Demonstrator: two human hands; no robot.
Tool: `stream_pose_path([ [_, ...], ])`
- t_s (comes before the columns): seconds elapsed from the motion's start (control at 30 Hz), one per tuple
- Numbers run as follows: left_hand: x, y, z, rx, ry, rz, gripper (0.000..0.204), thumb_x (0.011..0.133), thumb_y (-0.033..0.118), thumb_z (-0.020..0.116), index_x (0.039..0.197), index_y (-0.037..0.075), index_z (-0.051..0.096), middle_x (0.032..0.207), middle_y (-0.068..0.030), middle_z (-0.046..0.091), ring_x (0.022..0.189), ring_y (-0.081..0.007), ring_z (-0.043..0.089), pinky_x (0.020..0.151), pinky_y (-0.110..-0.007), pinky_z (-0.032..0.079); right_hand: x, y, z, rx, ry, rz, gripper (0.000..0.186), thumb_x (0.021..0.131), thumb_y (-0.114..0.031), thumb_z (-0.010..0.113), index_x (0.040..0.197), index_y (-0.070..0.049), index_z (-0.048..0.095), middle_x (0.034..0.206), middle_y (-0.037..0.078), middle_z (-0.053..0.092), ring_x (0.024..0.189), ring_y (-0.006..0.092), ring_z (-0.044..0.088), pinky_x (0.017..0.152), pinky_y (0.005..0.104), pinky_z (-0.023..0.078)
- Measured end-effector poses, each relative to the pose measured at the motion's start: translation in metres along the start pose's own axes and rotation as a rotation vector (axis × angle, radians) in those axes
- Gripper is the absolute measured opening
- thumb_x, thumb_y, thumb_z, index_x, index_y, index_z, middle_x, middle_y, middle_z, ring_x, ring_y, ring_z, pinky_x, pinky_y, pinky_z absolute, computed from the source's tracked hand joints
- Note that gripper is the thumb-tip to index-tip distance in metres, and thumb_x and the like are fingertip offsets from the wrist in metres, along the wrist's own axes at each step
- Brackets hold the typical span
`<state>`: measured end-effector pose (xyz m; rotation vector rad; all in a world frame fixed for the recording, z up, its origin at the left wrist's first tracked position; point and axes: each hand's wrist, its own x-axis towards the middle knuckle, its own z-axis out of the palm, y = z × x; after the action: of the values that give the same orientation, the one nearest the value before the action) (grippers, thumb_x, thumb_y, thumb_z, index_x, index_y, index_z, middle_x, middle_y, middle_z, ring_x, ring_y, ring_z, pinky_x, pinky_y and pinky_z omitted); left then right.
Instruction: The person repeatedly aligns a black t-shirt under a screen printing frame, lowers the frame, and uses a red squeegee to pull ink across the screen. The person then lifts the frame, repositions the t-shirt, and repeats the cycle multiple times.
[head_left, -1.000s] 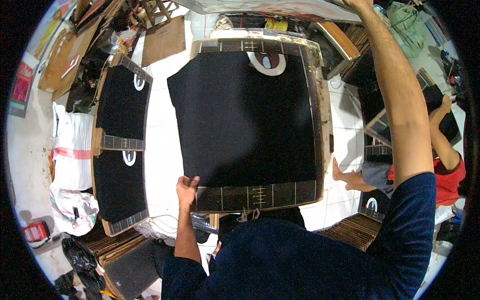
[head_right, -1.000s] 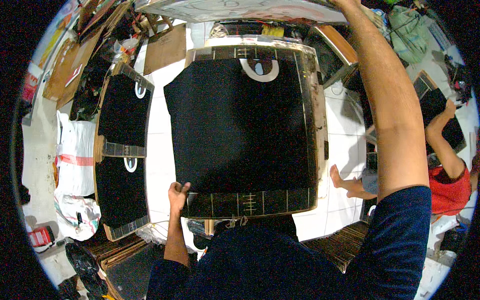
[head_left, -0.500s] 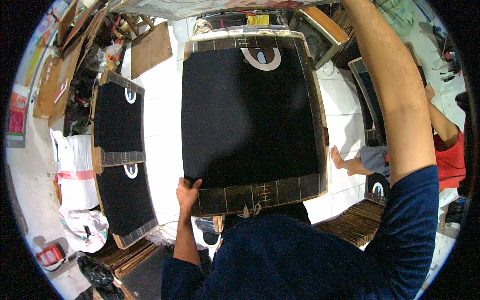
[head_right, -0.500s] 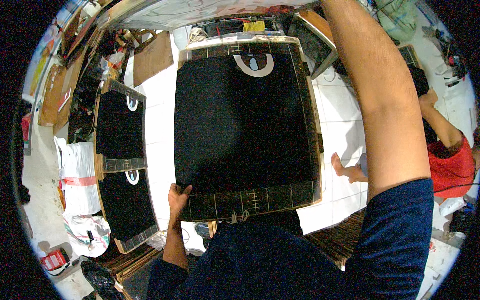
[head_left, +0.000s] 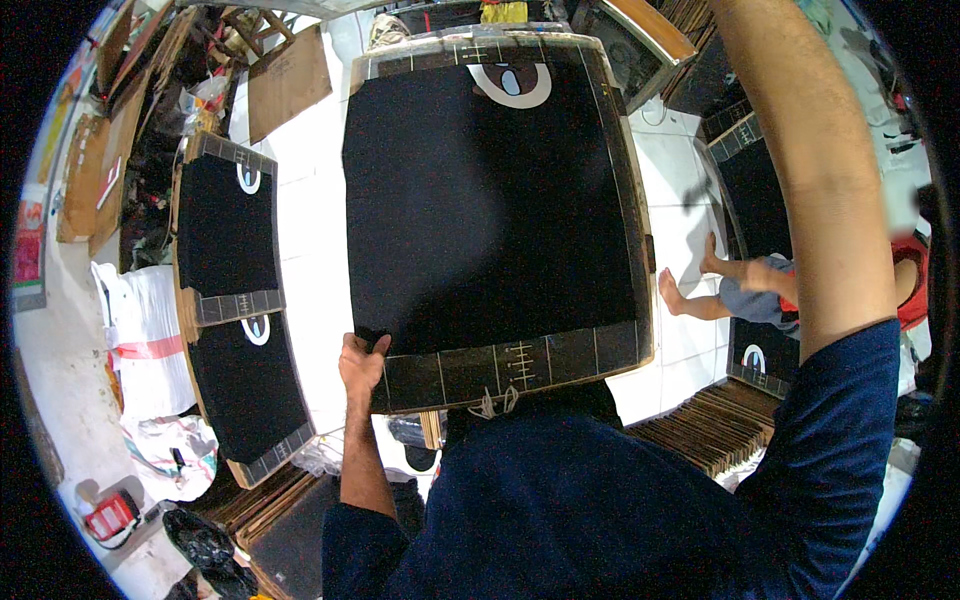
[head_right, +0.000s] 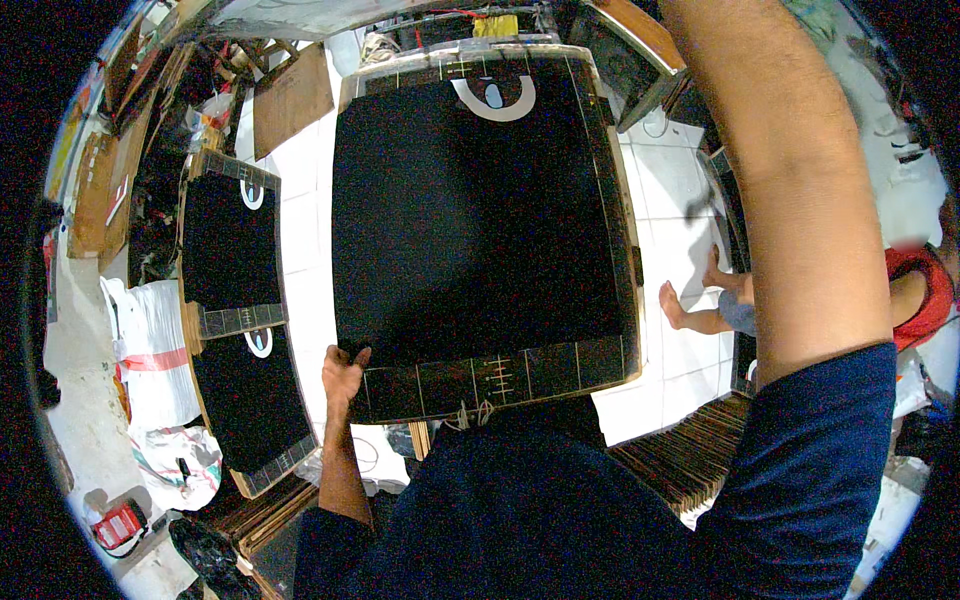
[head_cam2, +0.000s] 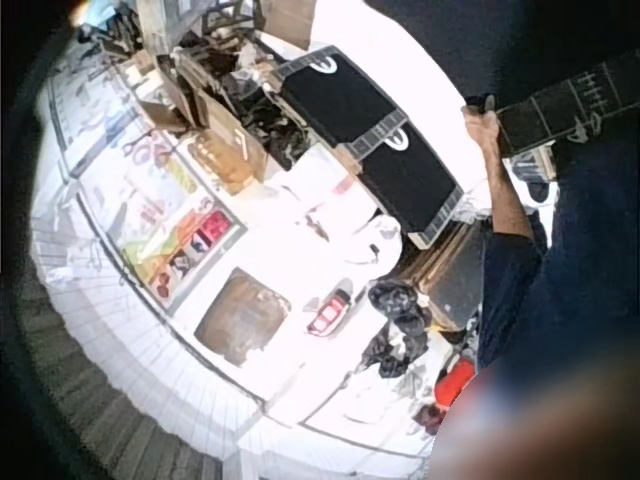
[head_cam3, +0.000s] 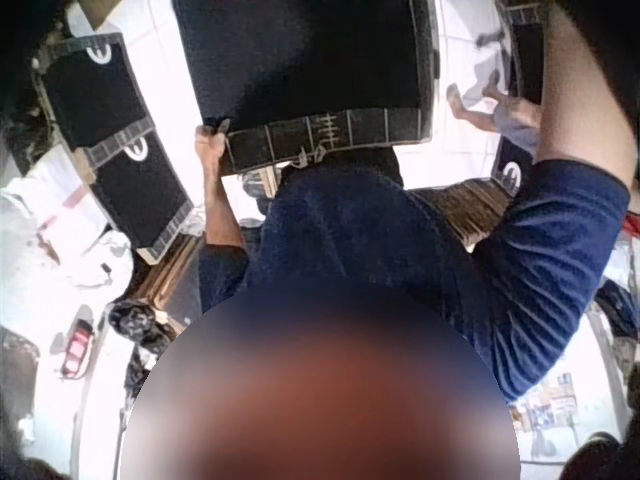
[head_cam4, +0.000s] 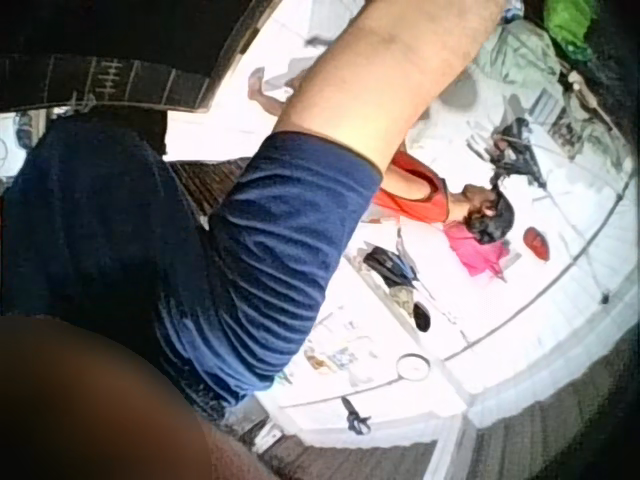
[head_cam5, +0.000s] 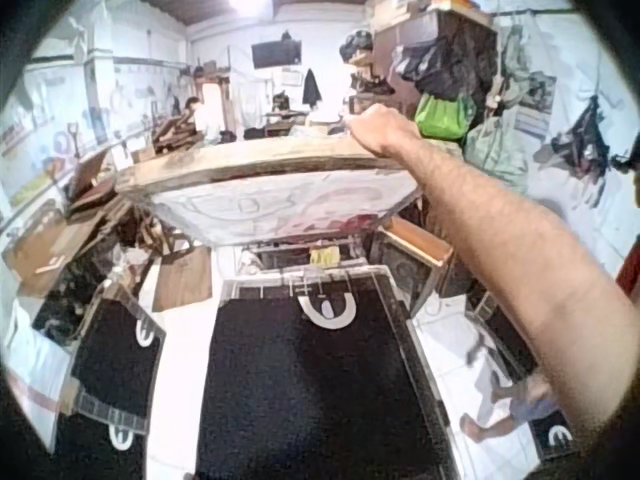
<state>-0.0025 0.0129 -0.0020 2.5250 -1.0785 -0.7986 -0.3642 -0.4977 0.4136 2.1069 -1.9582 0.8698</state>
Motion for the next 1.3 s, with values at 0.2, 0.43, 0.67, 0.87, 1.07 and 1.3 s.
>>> stream_pose_path([
  [0.2, 0.016, -0.024, 0.028, 0.047, -0.032, -0.032, 0.068, 0.074, 0.045, 0.091, 0.108, 0.0, 0.052, 0.102, -0.0204, 0.068, 0.101, -0.0395, 0.068, 0.085, -0.045, 0.054, -0.005, -0.002, -0.004, -0.025, 0.002, -0.052, 0.073, 0.095, -0.063, 0.045, 0.121, -0.001, 0.072, 0.13, 0.029, 0.065, 0.125, 0.0437, 0.062, 0.105, 0.0499, 0.05],
  [0.43, 0.044, 0.005, 0.017, 0.333, -0.099, -0.06, 0.095, 0.068, 0.064, 0.088, 0.126, -0.003, 0.054, 0.126, -0.0235, 0.059, 0.121, -0.0401, 0.058, 0.099, -0.053, 0.049, -0.023, -0.008, -0.009, 0.02, -0.032, 0.043, 0.048, 0.091, -0.052, 0.052, 0.11, -0.018, 0.079, 0.116, 0.02, 0.074, 0.112, 0.0396, 0.069, 0.098, 0.0491, 0.054],
  [0.67, 0.172, 0.26, 0.056, 0.168, 0.09, 0.545, 0.12, 0.068, 0.063, 0.088, 0.163, 0.025, 0.027, 0.166, -0.0248, 0.025, 0.152, -0.0477, 0.022, 0.11, -0.075, 0.029, -0.025, -0.007, -0.013, 0.027, -0.039, -0.004, 0.043, 0.093, -0.046, 0.049, 0.107, -0.019, 0.08, 0.111, 0.018, 0.075, 0.106, 0.0396, 0.071, 0.097, 0.0487, 0.055],
  [0.87, 0.277, 0.483, 0.132, 0.345, -0.159, 0.531, 0.133, 0.057, 0.071, 0.089, 0.165, 0.04, 0.017, 0.173, -0.0203, -0.002, 0.157, -0.05, -0.002, 0.106, -0.088, 0.018, -0.007, -0.004, -0.02, 0.073, -0.104, -0.125, 0.053, 0.096, -0.044, 0.045, 0.11, -0.004, 0.076, 0.117, 0.025, 0.072, 0.109, 0.0423, 0.07, 0.098, 0.0482, 0.054],
  [1.07, 0.304, 0.553, 0.17, 0.533, -0.343, 0.384, 0.127, 0.068, 0.084, 0.073, 0.166, 0.039, 0.006, 0.17, -0.0222, -0.019, 0.154, -0.0547, -0.013, 0.103, -0.091, 0.016, 0.022, -0.017, -0.027, -0.01, -0.185, -0.18, 0.056, 0.098, -0.044, 0.042, 0.111, 0.0, 0.074, 0.119, 0.025, 0.071, 0.107, 0.041, 0.071, 0.096, 0.0481, 0.055],
  [1.3, 0.324, 0.548, 0.181, 0.506, -0.393, 0.379, 0.126, 0.068, 0.08, 0.076, 0.166, 0.04, 0.007, 0.17, -0.0247, -0.018, 0.151, -0.0587, -0.016, 0.1, -0.092, 0.015, 0.022, -0.022, -0.039, 0.019, -0.189, -0.212, 0.057, 0.099, -0.044, 0.041, 0.109, 0.001, 0.074, 0.115, 0.025, 0.072, 0.103, 0.0399, 0.072, 0.094, 0.0482, 0.056],
])
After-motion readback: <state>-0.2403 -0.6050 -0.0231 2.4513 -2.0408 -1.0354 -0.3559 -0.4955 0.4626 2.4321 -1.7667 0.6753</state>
